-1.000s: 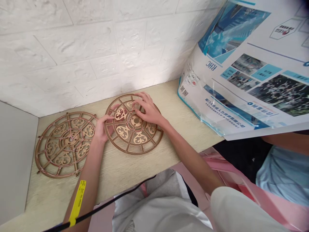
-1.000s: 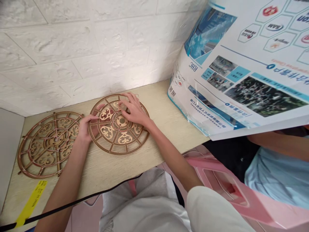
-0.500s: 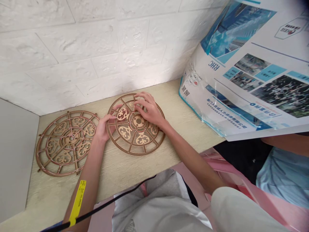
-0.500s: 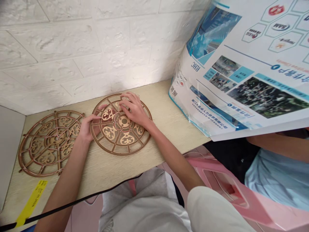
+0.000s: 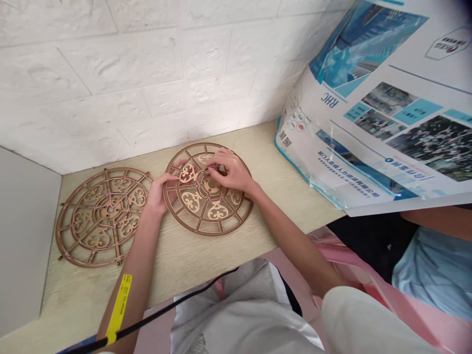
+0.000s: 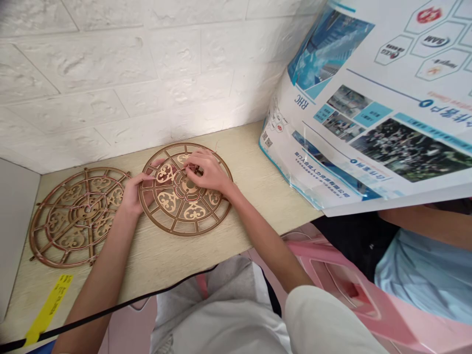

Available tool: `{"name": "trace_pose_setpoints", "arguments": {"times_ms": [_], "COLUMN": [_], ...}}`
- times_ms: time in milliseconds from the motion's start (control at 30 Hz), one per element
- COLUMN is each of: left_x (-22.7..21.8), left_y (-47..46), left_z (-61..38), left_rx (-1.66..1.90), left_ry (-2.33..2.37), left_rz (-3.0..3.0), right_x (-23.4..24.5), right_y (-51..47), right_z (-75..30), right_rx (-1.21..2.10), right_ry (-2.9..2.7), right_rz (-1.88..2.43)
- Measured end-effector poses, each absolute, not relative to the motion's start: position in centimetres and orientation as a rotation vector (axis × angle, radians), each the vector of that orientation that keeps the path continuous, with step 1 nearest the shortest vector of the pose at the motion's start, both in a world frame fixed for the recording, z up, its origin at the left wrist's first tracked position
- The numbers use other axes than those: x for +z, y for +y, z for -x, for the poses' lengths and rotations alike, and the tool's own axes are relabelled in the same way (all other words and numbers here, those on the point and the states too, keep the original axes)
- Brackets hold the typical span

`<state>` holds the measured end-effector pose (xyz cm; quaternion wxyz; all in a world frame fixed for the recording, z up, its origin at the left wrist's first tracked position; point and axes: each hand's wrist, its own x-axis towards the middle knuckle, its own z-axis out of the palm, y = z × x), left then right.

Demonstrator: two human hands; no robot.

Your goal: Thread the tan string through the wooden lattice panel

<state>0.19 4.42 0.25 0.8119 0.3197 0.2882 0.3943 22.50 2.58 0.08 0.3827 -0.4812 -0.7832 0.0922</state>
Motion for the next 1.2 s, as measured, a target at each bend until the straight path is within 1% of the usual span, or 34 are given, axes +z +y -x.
{"name": "trace_pose_setpoints", "arguments": {"times_ms": [433, 767, 1200], "left_x": [0.2, -0.1, 0.2], "left_y": [4.4, 4.6, 4.5], "left_z": [-0.2, 0.0, -0.3], "left_rx": [0.838, 0.819, 0.827], "left_ry": [0.611, 0.592, 0.601], "left_rz": [-0.692, -0.703, -0.681], "right_x": [0.5, 0.3, -0.5], "right_y": [2.9, 2.9, 2.5], "right_z": [-23.0, -22.9, -20.8], "right_rx": [0.377, 0.446, 0.297], "right_ry": [-2.113, -2.091, -1.973], "right_rz": [1.220, 1.273, 1.298]}}
